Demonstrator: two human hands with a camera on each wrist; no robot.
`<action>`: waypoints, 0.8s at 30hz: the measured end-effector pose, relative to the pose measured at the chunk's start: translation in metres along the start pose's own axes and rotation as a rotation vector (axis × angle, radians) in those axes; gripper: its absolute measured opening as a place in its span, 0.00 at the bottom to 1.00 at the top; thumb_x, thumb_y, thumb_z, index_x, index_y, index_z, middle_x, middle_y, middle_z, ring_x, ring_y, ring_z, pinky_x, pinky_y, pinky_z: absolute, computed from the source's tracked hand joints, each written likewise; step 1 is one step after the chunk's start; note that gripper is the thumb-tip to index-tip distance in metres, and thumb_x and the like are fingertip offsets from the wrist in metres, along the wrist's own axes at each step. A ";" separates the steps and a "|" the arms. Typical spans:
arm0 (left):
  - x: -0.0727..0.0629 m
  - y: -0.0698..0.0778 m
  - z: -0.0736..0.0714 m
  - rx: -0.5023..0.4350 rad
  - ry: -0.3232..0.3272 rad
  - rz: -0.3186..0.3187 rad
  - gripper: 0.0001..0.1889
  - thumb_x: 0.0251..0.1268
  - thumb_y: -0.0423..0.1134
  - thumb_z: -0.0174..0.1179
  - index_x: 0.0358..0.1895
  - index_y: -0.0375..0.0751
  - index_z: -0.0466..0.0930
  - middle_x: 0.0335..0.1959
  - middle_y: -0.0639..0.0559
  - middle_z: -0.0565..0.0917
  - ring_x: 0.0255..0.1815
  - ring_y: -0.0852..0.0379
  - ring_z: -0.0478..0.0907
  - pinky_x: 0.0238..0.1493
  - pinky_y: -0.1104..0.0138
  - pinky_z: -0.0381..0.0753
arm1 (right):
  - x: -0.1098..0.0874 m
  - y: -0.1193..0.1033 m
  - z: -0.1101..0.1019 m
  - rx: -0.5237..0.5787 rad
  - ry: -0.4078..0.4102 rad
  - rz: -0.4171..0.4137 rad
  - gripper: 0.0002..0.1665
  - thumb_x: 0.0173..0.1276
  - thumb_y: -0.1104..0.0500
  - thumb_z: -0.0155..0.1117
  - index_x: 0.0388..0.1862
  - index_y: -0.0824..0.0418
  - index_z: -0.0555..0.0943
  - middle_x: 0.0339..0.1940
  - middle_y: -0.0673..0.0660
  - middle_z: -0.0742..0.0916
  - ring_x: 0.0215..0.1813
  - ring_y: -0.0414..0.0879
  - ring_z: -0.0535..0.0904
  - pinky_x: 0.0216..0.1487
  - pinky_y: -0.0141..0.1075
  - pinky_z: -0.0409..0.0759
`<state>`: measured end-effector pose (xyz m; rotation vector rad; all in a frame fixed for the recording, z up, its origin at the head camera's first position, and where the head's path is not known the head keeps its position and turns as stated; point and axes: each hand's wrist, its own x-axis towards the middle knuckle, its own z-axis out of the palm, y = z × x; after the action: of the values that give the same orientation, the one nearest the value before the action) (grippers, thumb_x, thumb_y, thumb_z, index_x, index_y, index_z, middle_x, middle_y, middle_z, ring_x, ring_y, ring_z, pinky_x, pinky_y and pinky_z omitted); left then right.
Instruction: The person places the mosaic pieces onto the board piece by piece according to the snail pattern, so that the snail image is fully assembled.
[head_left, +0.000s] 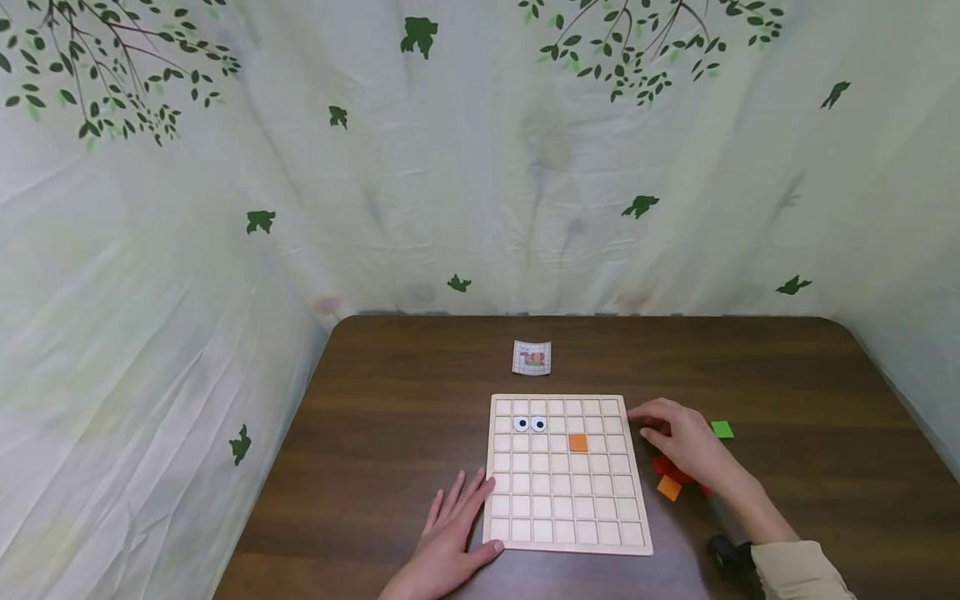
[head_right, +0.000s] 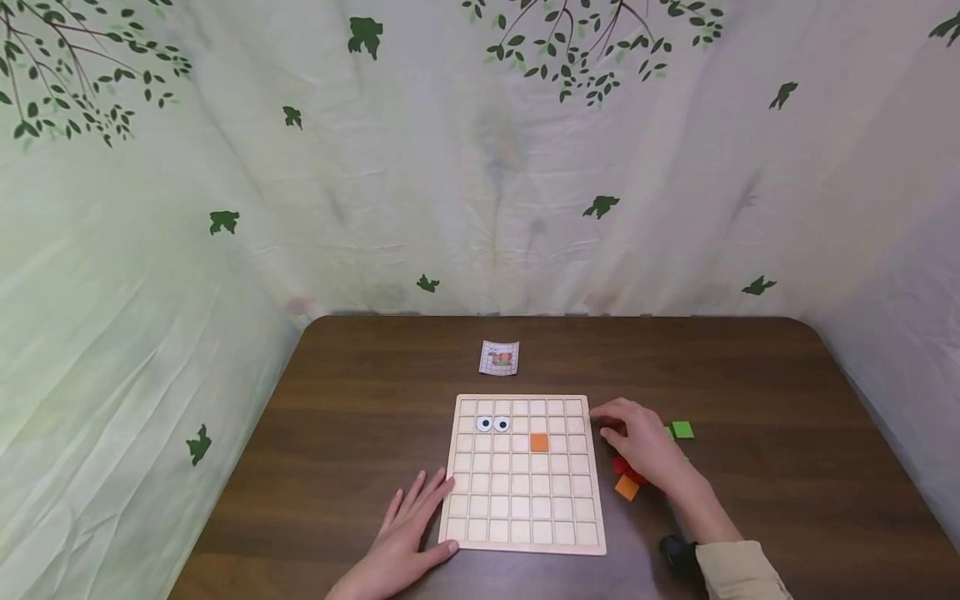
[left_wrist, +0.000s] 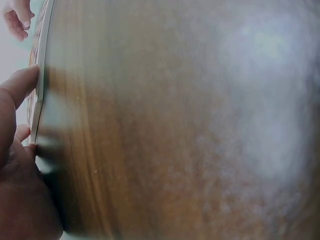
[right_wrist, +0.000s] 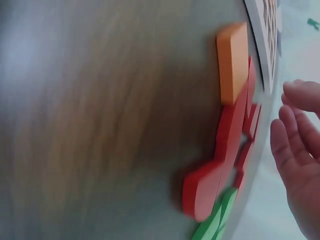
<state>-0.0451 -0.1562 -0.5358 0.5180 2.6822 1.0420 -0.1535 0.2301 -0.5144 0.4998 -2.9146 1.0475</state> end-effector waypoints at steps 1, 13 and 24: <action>0.000 0.000 0.000 0.002 0.000 0.000 0.41 0.63 0.54 0.63 0.77 0.50 0.58 0.79 0.51 0.54 0.79 0.42 0.42 0.69 0.45 0.34 | 0.000 0.002 -0.002 -0.017 0.006 0.001 0.20 0.61 0.69 0.70 0.52 0.57 0.85 0.47 0.52 0.85 0.40 0.46 0.78 0.40 0.42 0.80; -0.001 -0.002 0.002 -0.011 0.012 0.010 0.41 0.63 0.54 0.64 0.77 0.50 0.58 0.79 0.50 0.54 0.79 0.41 0.42 0.67 0.45 0.34 | 0.007 0.018 -0.009 -0.033 0.002 0.039 0.20 0.61 0.72 0.68 0.52 0.60 0.84 0.52 0.61 0.83 0.45 0.55 0.80 0.43 0.49 0.81; 0.002 -0.003 0.002 0.018 -0.004 -0.015 0.41 0.63 0.55 0.64 0.77 0.52 0.57 0.79 0.53 0.53 0.79 0.44 0.42 0.69 0.46 0.34 | 0.016 0.021 -0.011 -0.040 -0.064 -0.013 0.16 0.61 0.68 0.70 0.49 0.61 0.86 0.40 0.52 0.82 0.38 0.45 0.76 0.38 0.41 0.77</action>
<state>-0.0466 -0.1562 -0.5392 0.5018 2.6895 1.0130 -0.1762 0.2478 -0.5172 0.5612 -2.9767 0.9870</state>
